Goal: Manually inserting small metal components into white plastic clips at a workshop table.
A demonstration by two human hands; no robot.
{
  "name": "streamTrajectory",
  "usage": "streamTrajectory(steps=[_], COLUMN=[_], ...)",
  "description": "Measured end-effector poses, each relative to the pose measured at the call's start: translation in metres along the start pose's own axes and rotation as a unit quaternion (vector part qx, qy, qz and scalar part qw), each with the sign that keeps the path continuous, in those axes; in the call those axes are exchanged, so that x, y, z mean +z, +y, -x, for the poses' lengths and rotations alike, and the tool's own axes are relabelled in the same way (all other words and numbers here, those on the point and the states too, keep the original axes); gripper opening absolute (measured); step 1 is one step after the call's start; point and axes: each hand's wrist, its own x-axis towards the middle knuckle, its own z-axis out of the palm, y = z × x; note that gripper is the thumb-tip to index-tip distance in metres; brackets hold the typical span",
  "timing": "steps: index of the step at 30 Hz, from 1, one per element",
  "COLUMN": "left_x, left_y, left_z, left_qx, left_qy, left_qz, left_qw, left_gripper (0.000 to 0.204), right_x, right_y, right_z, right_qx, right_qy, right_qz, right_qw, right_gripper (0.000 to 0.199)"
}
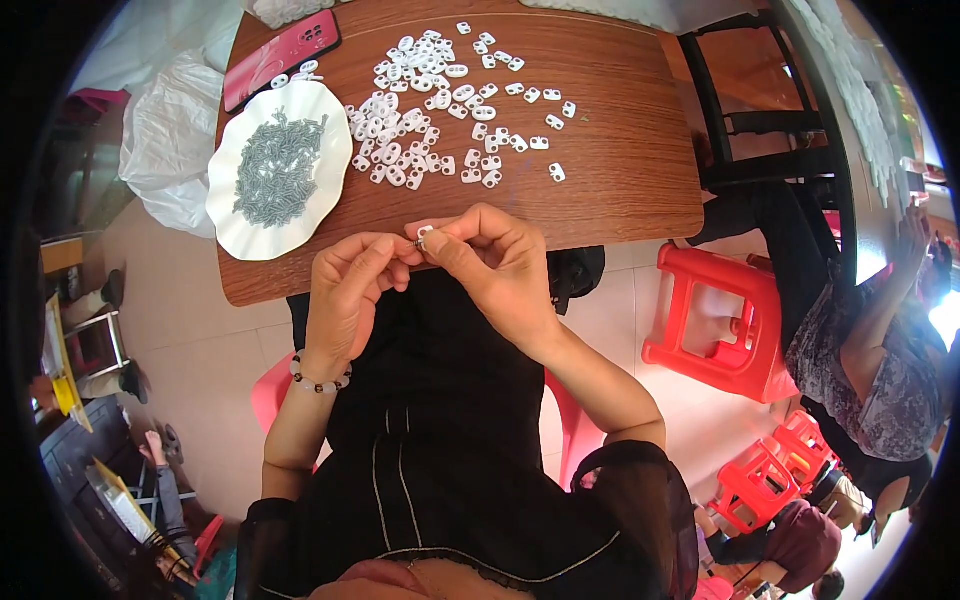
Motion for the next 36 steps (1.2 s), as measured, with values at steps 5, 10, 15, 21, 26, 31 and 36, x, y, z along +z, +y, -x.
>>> streamTrajectory(steps=[5,10,15,21,26,31,36], left_x=[0.005,0.011,0.016,0.018,0.016,0.017,0.013], left_y=[0.003,0.004,0.005,0.006,0.004,0.003,-0.001], left_z=[0.000,0.001,0.001,-0.001,-0.003,-0.004,-0.006], left_qx=[0.003,0.010,0.013,0.017,0.024,0.013,0.014], left_qy=[-0.003,-0.001,0.006,0.013,0.014,0.023,0.015], left_qz=[0.001,-0.009,-0.011,-0.023,-0.025,-0.025,-0.004], left_qw=[1.000,1.000,1.000,0.999,0.999,0.999,1.000], left_gripper=[0.019,0.017,0.017,0.017,0.018,0.017,0.018], right_x=[0.000,-0.003,-0.005,-0.005,-0.002,-0.002,-0.001], right_y=[-0.004,-0.002,0.000,0.001,0.001,0.003,0.003], right_z=[0.001,0.002,0.003,0.003,0.003,0.001,-0.001], right_qx=[-0.006,-0.014,-0.012,-0.009,-0.012,-0.011,-0.011], right_qy=[0.003,0.005,-0.007,-0.005,-0.002,0.006,0.011], right_qz=[-0.008,-0.007,-0.035,-0.028,-0.022,-0.009,-0.024], right_qw=[1.000,1.000,0.999,1.000,1.000,1.000,1.000], right_gripper=[0.008,0.008,0.007,0.006,0.006,0.007,0.007])
